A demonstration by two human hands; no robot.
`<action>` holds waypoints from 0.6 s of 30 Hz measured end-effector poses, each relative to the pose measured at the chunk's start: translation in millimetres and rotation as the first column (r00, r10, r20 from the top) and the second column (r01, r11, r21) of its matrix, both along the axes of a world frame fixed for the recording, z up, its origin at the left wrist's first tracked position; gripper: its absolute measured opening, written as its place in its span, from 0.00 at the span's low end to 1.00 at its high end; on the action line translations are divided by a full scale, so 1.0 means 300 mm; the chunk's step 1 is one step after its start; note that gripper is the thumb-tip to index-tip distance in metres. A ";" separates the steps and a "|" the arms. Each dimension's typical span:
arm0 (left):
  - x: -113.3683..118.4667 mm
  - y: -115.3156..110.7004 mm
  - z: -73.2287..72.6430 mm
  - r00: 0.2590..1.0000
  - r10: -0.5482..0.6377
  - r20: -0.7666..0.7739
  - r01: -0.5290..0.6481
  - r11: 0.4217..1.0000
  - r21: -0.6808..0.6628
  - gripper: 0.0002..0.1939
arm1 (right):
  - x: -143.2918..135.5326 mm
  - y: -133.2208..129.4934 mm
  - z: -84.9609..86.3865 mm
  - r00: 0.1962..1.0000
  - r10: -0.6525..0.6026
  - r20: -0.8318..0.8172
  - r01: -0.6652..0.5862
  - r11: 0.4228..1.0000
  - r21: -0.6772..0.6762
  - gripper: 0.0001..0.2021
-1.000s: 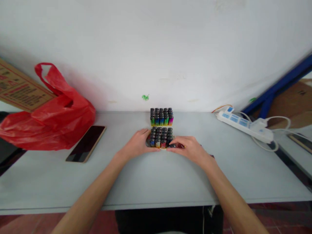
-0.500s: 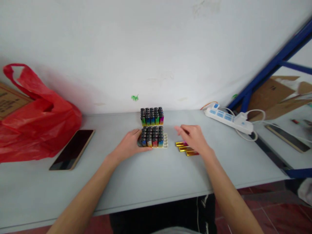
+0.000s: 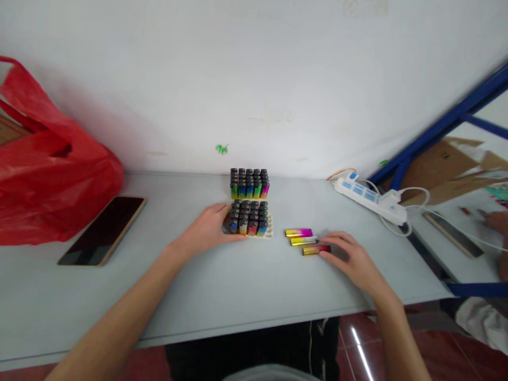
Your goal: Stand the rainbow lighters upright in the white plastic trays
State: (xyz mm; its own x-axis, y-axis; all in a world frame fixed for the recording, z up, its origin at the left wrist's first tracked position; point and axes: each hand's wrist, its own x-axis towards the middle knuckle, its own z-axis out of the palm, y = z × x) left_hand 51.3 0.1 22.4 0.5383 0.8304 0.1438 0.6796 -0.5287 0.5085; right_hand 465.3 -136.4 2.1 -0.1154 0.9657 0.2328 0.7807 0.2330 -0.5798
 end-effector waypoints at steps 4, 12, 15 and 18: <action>-0.001 -0.002 0.001 1.000 -0.008 -0.003 0.008 1.000 -0.003 0.31 | -0.007 -0.001 0.006 1.000 -0.008 -0.029 0.008 1.000 0.002 0.14; -0.001 0.000 -0.005 1.000 0.003 0.022 -0.003 1.000 0.002 0.32 | -0.017 -0.017 0.010 0.920 -0.124 -0.372 0.087 0.989 -0.116 0.14; -0.001 -0.003 -0.001 1.000 0.005 0.007 -0.005 1.000 0.001 0.31 | -0.066 0.032 0.049 0.698 -0.214 -0.684 0.160 0.977 -0.141 0.17; -0.004 -0.005 0.000 1.000 0.009 0.003 -0.009 1.000 0.008 0.31 | -0.150 0.145 0.133 0.446 -0.173 -0.878 0.055 0.985 -0.166 0.19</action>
